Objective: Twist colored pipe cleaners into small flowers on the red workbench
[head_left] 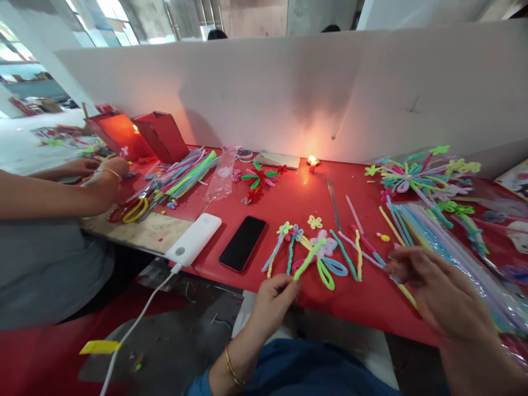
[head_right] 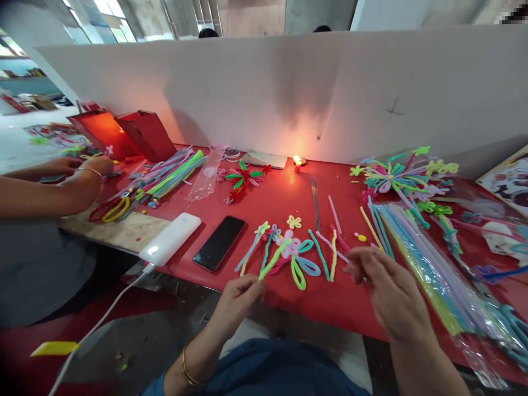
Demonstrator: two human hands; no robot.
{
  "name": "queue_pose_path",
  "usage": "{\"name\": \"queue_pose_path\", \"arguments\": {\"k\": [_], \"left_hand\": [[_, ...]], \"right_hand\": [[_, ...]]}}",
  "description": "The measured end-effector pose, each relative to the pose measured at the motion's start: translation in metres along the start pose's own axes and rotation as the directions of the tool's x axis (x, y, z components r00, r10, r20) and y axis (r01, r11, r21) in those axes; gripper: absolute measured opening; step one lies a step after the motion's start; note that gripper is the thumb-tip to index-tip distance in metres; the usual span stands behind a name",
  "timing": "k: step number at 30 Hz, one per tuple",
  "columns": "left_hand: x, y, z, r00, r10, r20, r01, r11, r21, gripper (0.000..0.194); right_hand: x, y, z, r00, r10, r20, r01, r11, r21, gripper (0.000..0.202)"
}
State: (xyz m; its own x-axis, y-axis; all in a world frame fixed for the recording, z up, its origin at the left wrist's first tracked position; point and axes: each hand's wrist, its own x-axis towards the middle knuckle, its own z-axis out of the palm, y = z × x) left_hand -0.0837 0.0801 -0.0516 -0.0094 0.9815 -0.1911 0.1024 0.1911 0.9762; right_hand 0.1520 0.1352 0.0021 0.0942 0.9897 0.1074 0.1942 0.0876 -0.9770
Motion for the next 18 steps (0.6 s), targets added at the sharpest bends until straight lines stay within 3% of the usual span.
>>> {"name": "queue_pose_path", "arguments": {"k": [2, 5, 8, 14, 18], "left_hand": [[0.002, -0.002, -0.009, 0.981, 0.137, -0.137, -0.109, 0.975, 0.194, 0.033], [0.005, -0.005, -0.02, 0.956, 0.242, -0.169, -0.145, 0.885, 0.443, 0.034], [0.01, -0.005, -0.025, 0.969, 0.215, -0.119, -0.115, 0.824, 0.555, 0.037], [0.019, -0.001, -0.017, 0.983, 0.168, -0.076, -0.073, 0.732, 0.678, 0.04], [0.022, 0.004, -0.01, 0.981, 0.16, -0.113, -0.016, 0.641, 0.767, 0.035]], "right_hand": [[0.0, -0.002, -0.005, 0.997, 0.064, -0.045, -0.053, 0.974, 0.219, 0.027], [0.0, 0.001, -0.01, 0.982, 0.132, -0.132, -0.086, 0.947, 0.309, 0.033], [-0.003, 0.01, -0.013, 0.956, 0.223, -0.19, -0.155, 0.936, 0.317, 0.035], [-0.006, 0.02, -0.021, 0.961, 0.276, -0.01, -0.258, 0.908, 0.329, 0.036], [-0.006, 0.021, -0.023, 0.959, 0.284, 0.008, -0.269, 0.899, 0.347, 0.034]]}}
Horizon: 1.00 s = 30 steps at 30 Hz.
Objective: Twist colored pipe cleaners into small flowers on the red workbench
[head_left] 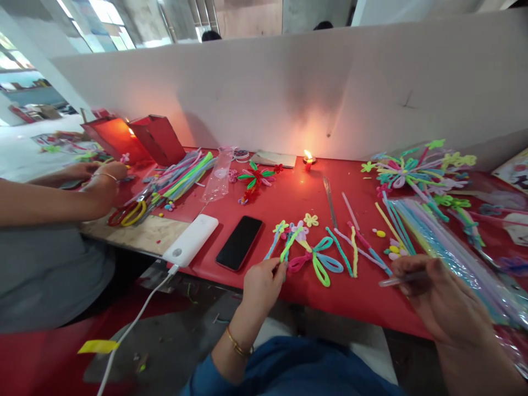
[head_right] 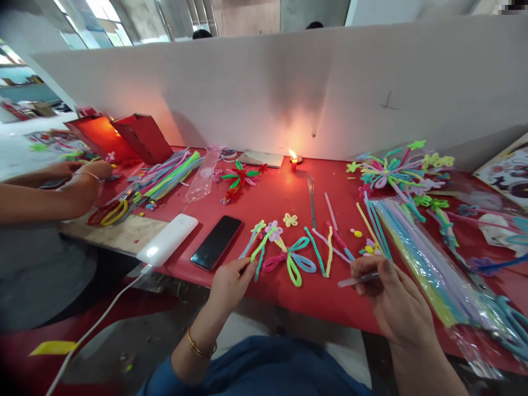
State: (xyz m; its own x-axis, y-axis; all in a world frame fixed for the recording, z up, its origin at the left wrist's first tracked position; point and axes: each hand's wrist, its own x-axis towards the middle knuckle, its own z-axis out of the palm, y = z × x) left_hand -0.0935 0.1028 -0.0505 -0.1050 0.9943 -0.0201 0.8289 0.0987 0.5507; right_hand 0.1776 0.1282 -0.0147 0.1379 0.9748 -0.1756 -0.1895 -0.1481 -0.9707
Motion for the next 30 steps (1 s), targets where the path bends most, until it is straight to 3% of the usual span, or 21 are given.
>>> {"name": "queue_pose_path", "arguments": {"k": [4, 8, 23, 26, 30], "left_hand": [[0.004, 0.004, 0.002, 0.998, -0.065, 0.004, 0.064, 0.993, 0.101, 0.029], [0.006, 0.004, 0.006, 0.991, -0.129, 0.021, 0.124, 0.98, 0.154, 0.04], [-0.017, 0.0, -0.007, 0.995, 0.01, 0.099, -0.026, 0.987, 0.16, 0.041], [-0.023, -0.004, -0.007, 0.997, 0.071, 0.009, -0.072, 0.991, 0.117, 0.039], [-0.026, -0.008, -0.003, 0.957, 0.173, -0.234, -0.171, 0.985, 0.028, 0.033]], "right_hand": [[0.001, 0.002, -0.004, 1.0, -0.011, -0.015, 0.011, 1.0, 0.006, 0.034], [0.0, 0.003, -0.007, 1.0, -0.027, 0.002, 0.027, 1.0, -0.014, 0.035], [0.002, -0.001, -0.006, 0.995, -0.053, -0.087, 0.058, 0.997, 0.053, 0.025], [0.003, 0.0, -0.002, 0.987, -0.087, -0.136, 0.102, 0.988, 0.112, 0.028], [0.007, 0.0, -0.002, 0.966, -0.156, -0.206, 0.189, 0.97, 0.153, 0.033]]}}
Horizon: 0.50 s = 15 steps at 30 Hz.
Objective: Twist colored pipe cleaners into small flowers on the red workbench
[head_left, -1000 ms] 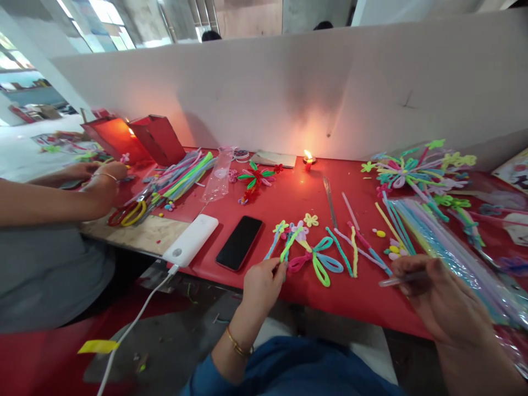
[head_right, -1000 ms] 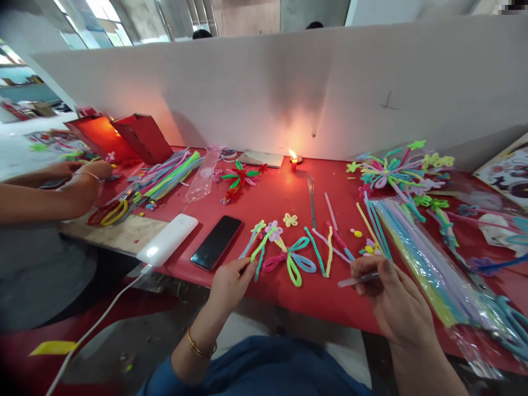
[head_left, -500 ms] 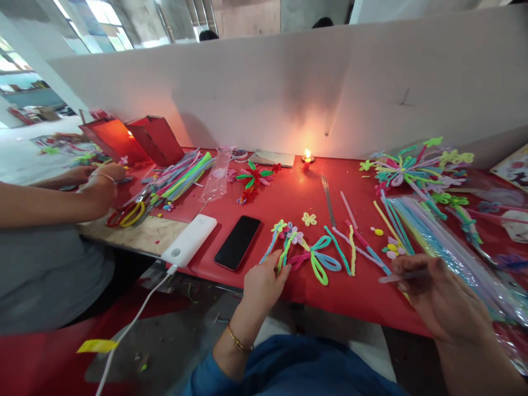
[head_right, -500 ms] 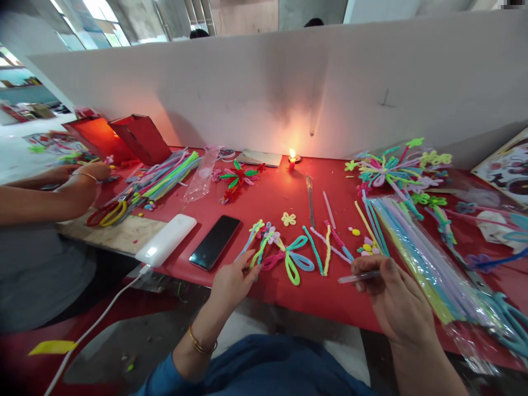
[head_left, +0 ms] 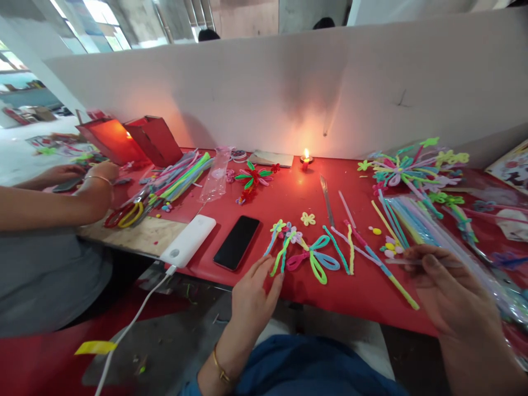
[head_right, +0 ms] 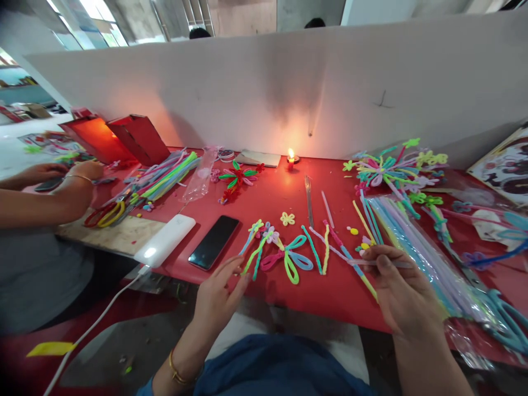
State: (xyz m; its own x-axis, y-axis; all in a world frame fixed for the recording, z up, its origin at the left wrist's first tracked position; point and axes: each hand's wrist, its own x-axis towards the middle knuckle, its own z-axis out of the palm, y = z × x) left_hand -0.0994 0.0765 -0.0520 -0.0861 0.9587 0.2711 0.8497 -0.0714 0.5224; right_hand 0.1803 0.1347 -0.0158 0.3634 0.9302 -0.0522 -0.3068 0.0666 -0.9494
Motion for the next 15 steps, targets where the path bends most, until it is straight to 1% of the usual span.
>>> {"name": "queue_pose_path", "arguments": {"k": [2, 4, 7, 9, 10, 11, 12, 14, 15], "left_hand": [[0.0, -0.001, 0.002, 0.999, 0.024, -0.047, -0.025, 0.999, -0.033, 0.031], [0.0, -0.001, 0.004, 0.998, 0.04, -0.038, -0.042, 0.998, -0.056, 0.03], [-0.001, 0.001, 0.006, 0.995, 0.094, -0.019, -0.095, 0.989, -0.117, 0.028], [-0.003, 0.003, 0.008, 0.991, 0.13, -0.009, -0.13, 0.974, -0.184, 0.026], [-0.003, 0.006, 0.01, 0.99, 0.144, 0.002, -0.14, 0.966, -0.219, 0.025], [-0.004, 0.008, 0.012, 0.987, 0.157, 0.018, -0.148, 0.957, -0.251, 0.025], [-0.005, 0.012, 0.016, 0.984, 0.173, 0.041, -0.155, 0.947, -0.28, 0.024], [-0.005, 0.02, 0.026, 0.971, 0.219, 0.091, -0.178, 0.926, -0.333, 0.022], [-0.004, 0.024, 0.033, 0.961, 0.249, 0.117, -0.193, 0.912, -0.361, 0.02]], "right_hand": [[0.002, -0.002, -0.002, 0.994, -0.104, -0.038, 0.104, 0.995, 0.011, 0.031], [0.003, -0.004, -0.004, 0.984, -0.171, -0.057, 0.172, 0.985, 0.006, 0.028], [0.003, -0.007, -0.007, 0.984, -0.175, -0.023, 0.174, 0.984, -0.035, 0.021], [0.006, -0.007, -0.009, 0.979, -0.203, 0.005, 0.202, 0.971, -0.128, 0.015], [0.009, -0.006, -0.01, 0.975, -0.222, 0.029, 0.222, 0.949, -0.222, 0.013], [0.014, -0.005, -0.01, 0.97, -0.233, 0.068, 0.242, 0.907, -0.346, 0.012], [0.02, -0.003, -0.01, 0.966, -0.23, 0.12, 0.26, 0.836, -0.483, 0.013], [0.036, 0.001, -0.006, 0.953, -0.146, 0.265, 0.297, 0.606, -0.738, 0.018], [0.044, 0.004, -0.003, 0.941, -0.081, 0.328, 0.324, 0.493, -0.808, 0.021]]}}
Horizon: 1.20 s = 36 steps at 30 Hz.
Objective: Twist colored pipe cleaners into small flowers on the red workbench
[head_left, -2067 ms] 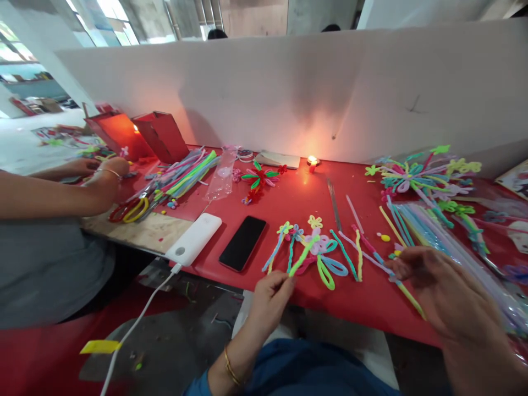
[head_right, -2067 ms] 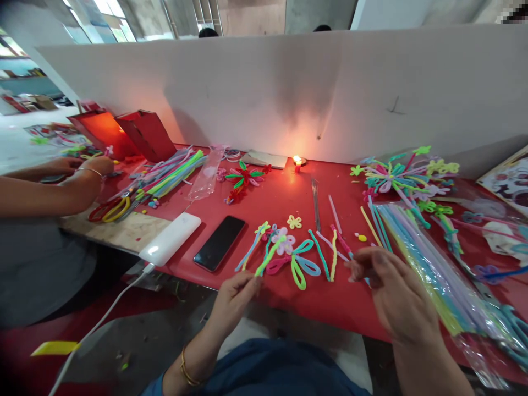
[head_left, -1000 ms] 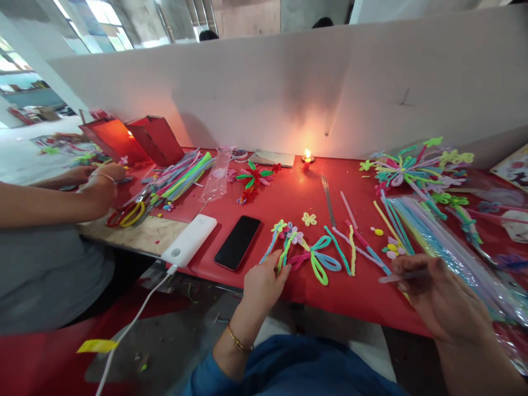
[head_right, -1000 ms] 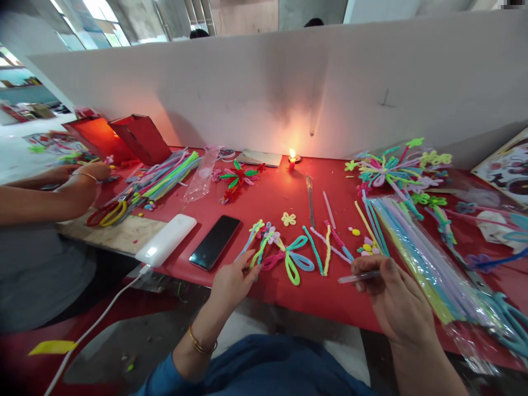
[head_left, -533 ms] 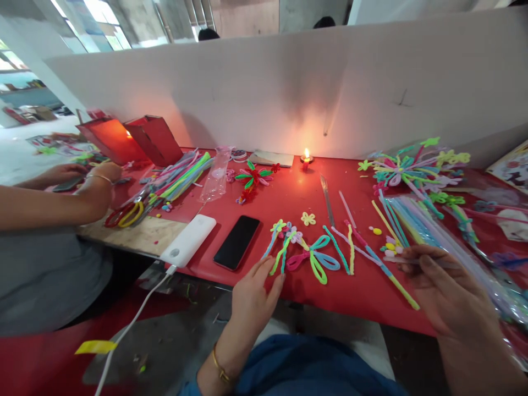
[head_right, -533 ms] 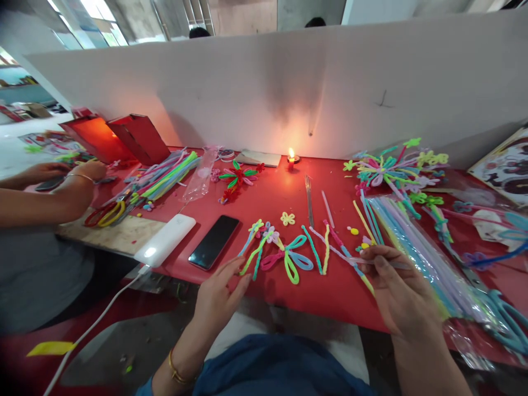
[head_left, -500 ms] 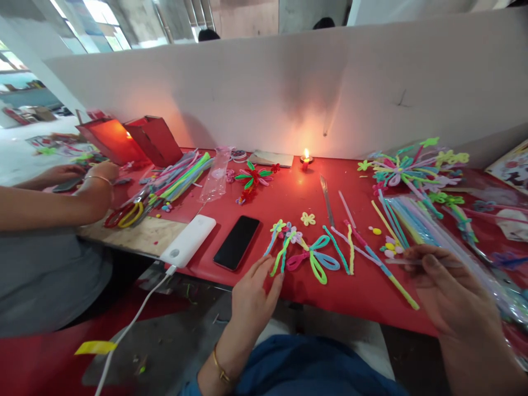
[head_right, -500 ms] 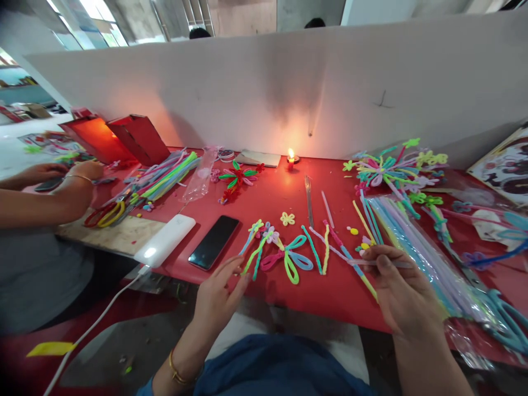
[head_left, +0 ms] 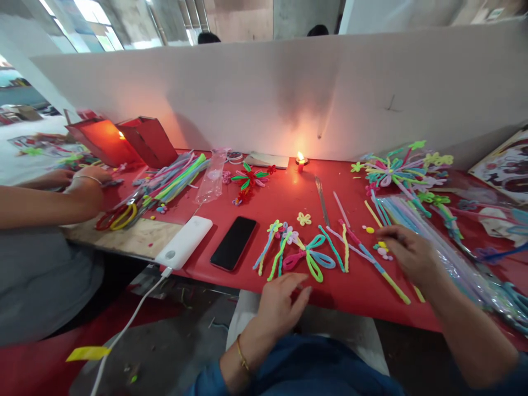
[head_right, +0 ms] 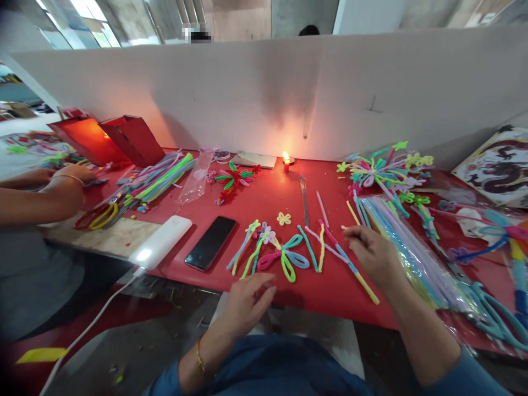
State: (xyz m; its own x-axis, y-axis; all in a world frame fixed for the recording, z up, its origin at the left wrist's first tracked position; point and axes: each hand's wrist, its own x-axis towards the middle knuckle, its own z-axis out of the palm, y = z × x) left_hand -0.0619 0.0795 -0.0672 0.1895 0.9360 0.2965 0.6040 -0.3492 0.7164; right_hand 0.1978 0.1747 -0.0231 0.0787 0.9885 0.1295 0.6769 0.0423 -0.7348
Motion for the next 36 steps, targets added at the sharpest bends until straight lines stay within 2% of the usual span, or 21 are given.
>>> {"name": "queue_pose_path", "arguments": {"k": [2, 4, 7, 10, 14, 22, 28, 32, 36], "left_hand": [[0.005, 0.001, 0.014, 0.998, 0.054, 0.042, -0.052, 0.998, -0.047, 0.02], [0.01, 0.0, 0.026, 0.996, 0.082, 0.037, -0.079, 0.993, -0.083, 0.02], [0.015, -0.004, 0.035, 0.991, 0.135, -0.016, -0.136, 0.984, -0.116, 0.022], [0.016, -0.008, 0.038, 0.978, 0.196, -0.068, -0.203, 0.973, -0.106, 0.024], [0.014, -0.011, 0.037, 0.975, 0.206, -0.081, -0.213, 0.973, -0.084, 0.025], [0.019, -0.011, 0.036, 0.984, 0.167, -0.065, -0.175, 0.972, -0.159, 0.024], [0.023, -0.014, 0.038, 0.989, 0.145, -0.038, -0.149, 0.977, -0.154, 0.026], [0.022, -0.017, 0.04, 0.984, 0.179, -0.023, -0.18, 0.975, -0.13, 0.025], [0.021, -0.019, 0.04, 0.982, 0.189, -0.022, -0.19, 0.975, -0.119, 0.024]], "right_hand": [[0.016, 0.003, 0.01, 0.986, -0.021, 0.167, 0.057, 0.974, -0.219, 0.022], [0.028, 0.005, 0.022, 0.952, -0.002, 0.305, 0.133, 0.904, -0.407, 0.024], [0.036, 0.01, 0.038, 0.929, 0.057, 0.366, 0.172, 0.809, -0.562, 0.032], [0.037, 0.014, 0.049, 0.929, 0.089, 0.361, 0.162, 0.777, -0.608, 0.031], [0.038, 0.016, 0.05, 0.92, 0.104, 0.378, 0.165, 0.772, -0.614, 0.024], [0.048, 0.02, 0.029, 0.93, 0.075, 0.36, 0.172, 0.776, -0.606, 0.023], [0.048, 0.027, 0.027, 0.954, 0.106, 0.282, 0.116, 0.734, -0.669, 0.028], [0.048, 0.028, 0.021, 0.964, 0.128, 0.231, 0.073, 0.71, -0.7, 0.029], [0.052, 0.03, 0.005, 0.966, 0.142, 0.217, 0.048, 0.726, -0.686, 0.026]]}}
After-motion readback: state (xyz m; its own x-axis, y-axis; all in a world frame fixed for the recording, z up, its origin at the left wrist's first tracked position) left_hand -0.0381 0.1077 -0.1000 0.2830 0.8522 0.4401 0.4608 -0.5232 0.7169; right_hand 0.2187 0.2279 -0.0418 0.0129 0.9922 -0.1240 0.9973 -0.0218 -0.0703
